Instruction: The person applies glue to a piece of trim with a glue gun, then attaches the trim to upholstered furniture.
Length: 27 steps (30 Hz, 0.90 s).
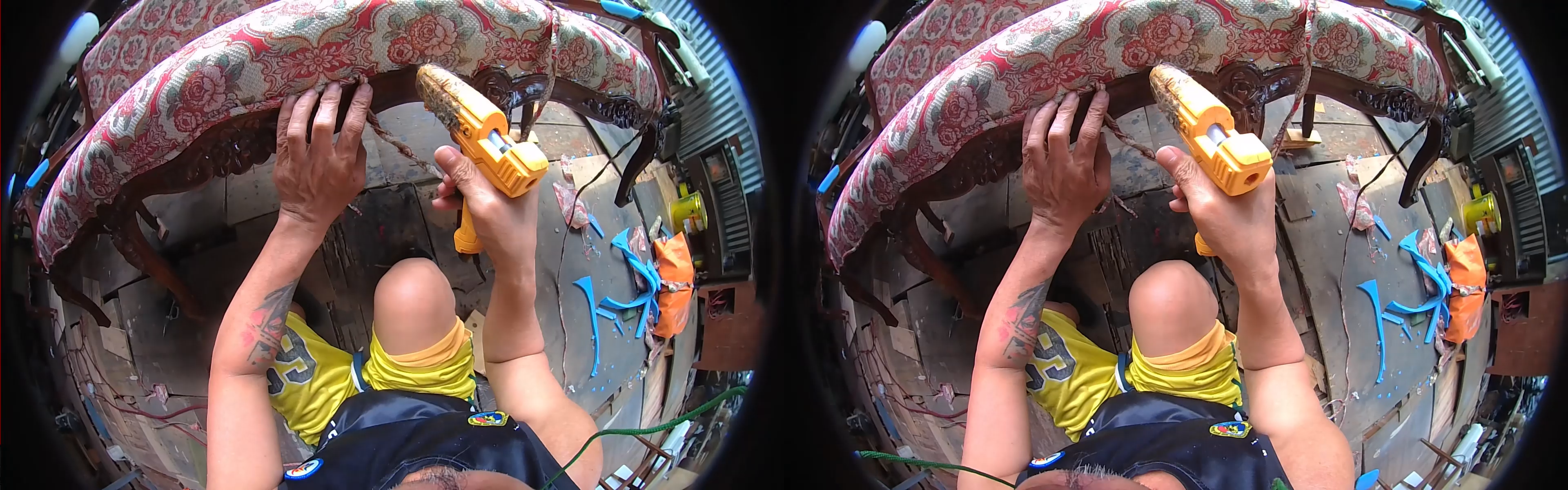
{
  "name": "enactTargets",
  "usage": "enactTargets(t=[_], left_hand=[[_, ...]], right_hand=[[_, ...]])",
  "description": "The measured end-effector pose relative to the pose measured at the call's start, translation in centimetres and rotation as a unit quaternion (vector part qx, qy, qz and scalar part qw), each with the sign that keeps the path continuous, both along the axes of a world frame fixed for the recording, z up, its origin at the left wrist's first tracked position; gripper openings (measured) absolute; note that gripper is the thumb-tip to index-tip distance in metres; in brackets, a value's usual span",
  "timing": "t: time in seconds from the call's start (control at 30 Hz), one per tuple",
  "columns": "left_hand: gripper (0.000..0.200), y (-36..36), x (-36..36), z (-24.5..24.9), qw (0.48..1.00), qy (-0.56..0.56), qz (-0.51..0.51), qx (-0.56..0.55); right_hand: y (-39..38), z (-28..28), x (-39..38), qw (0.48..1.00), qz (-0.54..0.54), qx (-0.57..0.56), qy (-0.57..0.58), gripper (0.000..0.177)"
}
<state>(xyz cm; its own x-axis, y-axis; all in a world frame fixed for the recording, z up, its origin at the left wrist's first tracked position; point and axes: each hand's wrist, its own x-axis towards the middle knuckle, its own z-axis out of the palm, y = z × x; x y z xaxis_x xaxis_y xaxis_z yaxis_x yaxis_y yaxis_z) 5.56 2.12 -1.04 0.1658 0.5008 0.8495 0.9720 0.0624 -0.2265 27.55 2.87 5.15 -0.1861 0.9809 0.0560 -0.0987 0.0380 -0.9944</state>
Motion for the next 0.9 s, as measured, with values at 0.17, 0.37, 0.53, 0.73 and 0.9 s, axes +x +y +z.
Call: enactTargets(t=[0.17,0.37,0.53,0.73,0.9], left_hand=[[0.064,0.0,0.1,0.0,1.000,0.002,-0.001,0.004],[0.064,0.0,0.0,-0.1,1.000,0.005,0.001,0.000],[0.066,0.0,0.1,-0.1,1.000,0.010,-0.001,0.002],[0.063,0.1,-0.1,0.1,1.000,0.025,0.000,0.005],[0.062,0.2,-0.1,0.0,1.000,0.029,0.007,0.006]], right_hand=[[0.0,-1.5,0.1,0.882,-0.036,0.375,-0.283,0.048],[-3.0,-3.7,7.3,0.817,-0.250,0.396,-0.335,0.059],[-4.7,-10.4,20.3,0.803,-0.446,0.201,-0.341,0.054],[-16.9,-31.7,40.1,0.617,-0.488,-0.197,-0.585,0.085],[-33.5,-42.1,39.9,0.514,-0.404,-0.518,-0.551,0.080]])
